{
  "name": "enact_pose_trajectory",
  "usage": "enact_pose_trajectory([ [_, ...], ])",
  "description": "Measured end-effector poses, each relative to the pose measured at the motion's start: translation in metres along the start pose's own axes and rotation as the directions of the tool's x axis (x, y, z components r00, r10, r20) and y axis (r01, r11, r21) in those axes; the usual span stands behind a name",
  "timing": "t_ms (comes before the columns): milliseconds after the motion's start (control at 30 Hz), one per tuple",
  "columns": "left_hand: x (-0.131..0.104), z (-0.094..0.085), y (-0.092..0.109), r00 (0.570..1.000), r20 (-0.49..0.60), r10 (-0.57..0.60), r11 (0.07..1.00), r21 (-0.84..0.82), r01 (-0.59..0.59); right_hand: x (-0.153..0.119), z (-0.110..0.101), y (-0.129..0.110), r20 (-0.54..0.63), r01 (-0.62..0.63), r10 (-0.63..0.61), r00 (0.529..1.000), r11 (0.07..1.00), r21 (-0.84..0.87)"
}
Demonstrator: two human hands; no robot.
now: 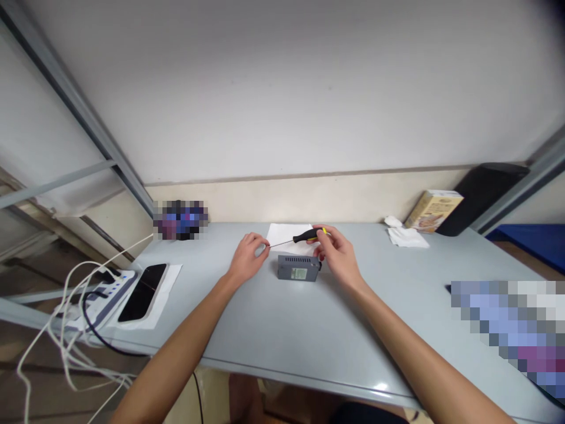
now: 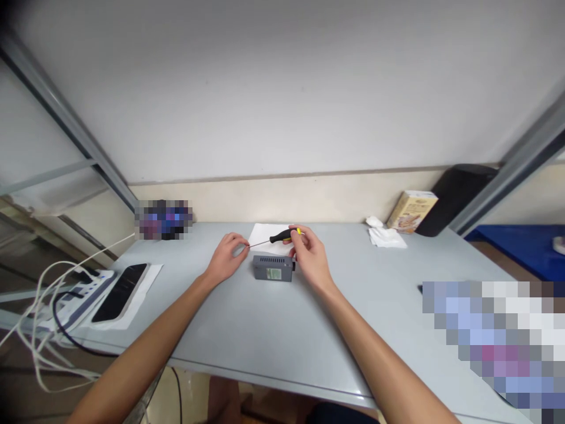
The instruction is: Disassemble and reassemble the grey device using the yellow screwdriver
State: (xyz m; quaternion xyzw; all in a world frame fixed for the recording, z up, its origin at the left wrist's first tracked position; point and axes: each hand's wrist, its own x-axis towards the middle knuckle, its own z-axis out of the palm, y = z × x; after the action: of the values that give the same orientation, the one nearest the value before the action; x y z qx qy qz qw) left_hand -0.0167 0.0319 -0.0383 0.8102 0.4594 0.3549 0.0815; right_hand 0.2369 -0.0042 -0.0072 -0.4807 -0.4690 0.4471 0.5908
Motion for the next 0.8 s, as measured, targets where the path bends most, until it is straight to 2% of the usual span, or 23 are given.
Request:
enact_pose_trajectory([
  [500, -0.0005, 0.0003, 0.0022, 1.000, -0.008, 0.025, 1.000, -0.014, -0.025, 0.0024, -0.0015, 0.0024, -0.017, 0.036, -0.036, 0.999, 0.999, -0.013],
  [800, 0.0003, -0.0014, 0.0050, 1.000, 0.012, -0.009, 1.000, -0.019, 0.009, 0.0011, -0.0014, -0.0025, -0.033, 0.020, -0.021, 0.999, 1.000, -0.003],
])
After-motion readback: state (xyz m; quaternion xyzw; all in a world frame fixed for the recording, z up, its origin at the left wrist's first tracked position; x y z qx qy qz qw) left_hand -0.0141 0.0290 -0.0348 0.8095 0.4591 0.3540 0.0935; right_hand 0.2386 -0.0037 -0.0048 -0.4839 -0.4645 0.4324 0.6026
